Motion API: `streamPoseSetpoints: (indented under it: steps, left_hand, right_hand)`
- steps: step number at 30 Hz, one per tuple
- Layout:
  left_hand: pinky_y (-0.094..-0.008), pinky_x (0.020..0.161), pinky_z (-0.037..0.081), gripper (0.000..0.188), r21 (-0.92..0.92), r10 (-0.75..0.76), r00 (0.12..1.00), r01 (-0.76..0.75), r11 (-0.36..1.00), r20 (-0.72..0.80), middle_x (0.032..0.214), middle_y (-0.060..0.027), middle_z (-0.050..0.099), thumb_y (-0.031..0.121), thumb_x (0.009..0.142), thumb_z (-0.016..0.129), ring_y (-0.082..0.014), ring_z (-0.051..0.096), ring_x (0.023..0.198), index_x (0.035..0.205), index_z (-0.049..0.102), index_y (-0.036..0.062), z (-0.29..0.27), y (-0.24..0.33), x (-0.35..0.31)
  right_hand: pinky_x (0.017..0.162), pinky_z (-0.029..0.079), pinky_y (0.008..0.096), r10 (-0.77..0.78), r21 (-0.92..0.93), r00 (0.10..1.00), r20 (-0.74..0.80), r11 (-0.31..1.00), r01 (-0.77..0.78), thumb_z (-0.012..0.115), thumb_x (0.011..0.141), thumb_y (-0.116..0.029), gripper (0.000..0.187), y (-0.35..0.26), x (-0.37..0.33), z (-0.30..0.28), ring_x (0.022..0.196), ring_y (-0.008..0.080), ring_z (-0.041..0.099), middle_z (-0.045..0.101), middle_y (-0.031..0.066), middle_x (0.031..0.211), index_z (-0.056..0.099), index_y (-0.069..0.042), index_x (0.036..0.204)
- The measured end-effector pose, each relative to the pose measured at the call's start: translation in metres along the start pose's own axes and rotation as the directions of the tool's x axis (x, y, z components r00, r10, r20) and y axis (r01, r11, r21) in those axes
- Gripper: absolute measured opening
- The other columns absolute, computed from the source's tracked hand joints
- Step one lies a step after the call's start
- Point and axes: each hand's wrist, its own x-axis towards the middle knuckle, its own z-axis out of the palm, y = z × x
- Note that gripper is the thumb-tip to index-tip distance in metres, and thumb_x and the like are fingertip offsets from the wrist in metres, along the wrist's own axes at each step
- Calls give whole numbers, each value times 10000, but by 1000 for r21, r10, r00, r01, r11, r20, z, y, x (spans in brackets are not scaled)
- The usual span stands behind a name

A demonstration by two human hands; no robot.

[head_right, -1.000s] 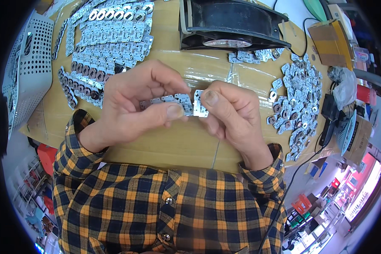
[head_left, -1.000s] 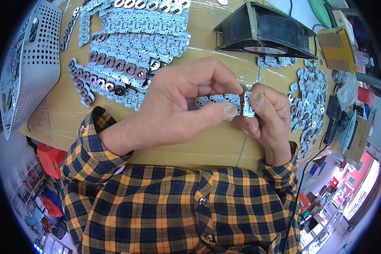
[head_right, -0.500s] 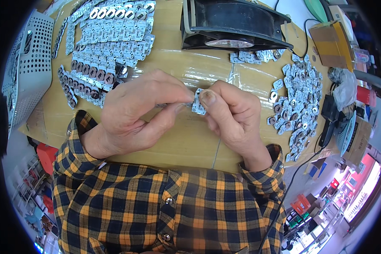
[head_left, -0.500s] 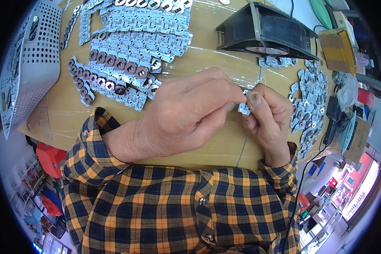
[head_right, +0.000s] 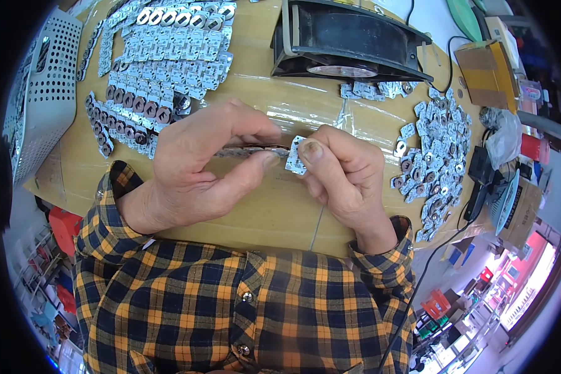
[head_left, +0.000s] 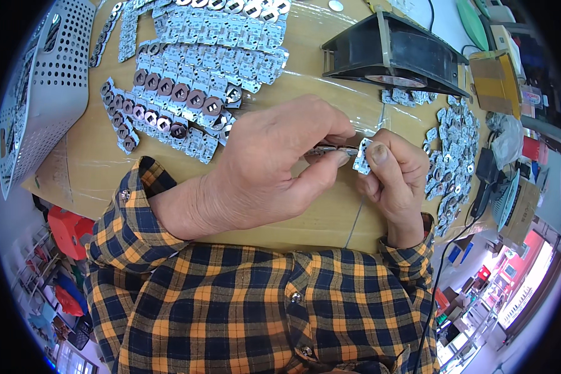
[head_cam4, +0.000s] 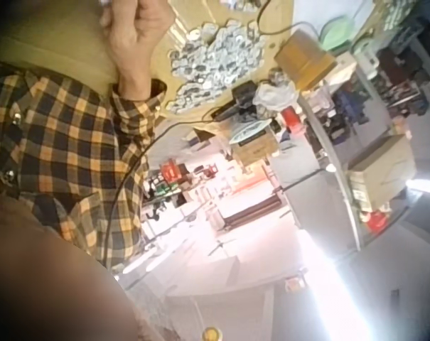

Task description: Separating and inspecting small electronic modules from strips on a factory workbench.

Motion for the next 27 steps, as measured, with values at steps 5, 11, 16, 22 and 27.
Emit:
streamPoseSetpoints:
  steps: [5,11,16,22,27]
  left_hand:
    - [-251,522,476,220,68,59,998,-61,996,25,766,-113,644,-60,720,722,-173,629,616,920,639,-24,-5,-1,-2]
    - [-276,461,435,209,136,96,995,-95,986,0,748,-114,638,-71,702,721,-180,583,540,884,634,-18,-2,-3,-3]
    - [-286,453,427,239,174,172,985,-170,970,3,748,-119,633,-88,675,716,-197,573,525,887,633,-19,-1,-10,-4]
    - [-299,455,430,244,202,179,984,-177,963,6,739,-121,625,-91,669,702,-219,575,532,891,634,-16,0,-9,-4]
    - [-307,457,433,245,224,169,986,-165,960,3,738,-115,611,-89,671,705,-231,582,542,893,631,-18,-2,-7,-2]
  right_hand:
    - [426,283,187,-49,-9,999,10,999,49,529,1002,-213,287,0,-1,2,457,6,395,504,-35,553,598,-14,807]
    - [419,279,181,52,65,999,1,997,-52,518,1006,-190,270,0,1,3,453,9,389,503,-31,552,597,-13,818]
    - [413,287,184,33,40,999,7,999,-33,514,1010,-197,277,0,2,3,448,11,396,507,-31,551,602,-17,819]
    - [410,290,183,-17,-134,998,-53,991,10,521,1010,-214,292,-1,1,5,437,14,398,510,-29,546,596,-20,806]
    - [401,283,187,60,11,996,-60,998,-60,515,1014,-227,315,-1,6,6,426,21,388,499,-21,538,594,-16,793]
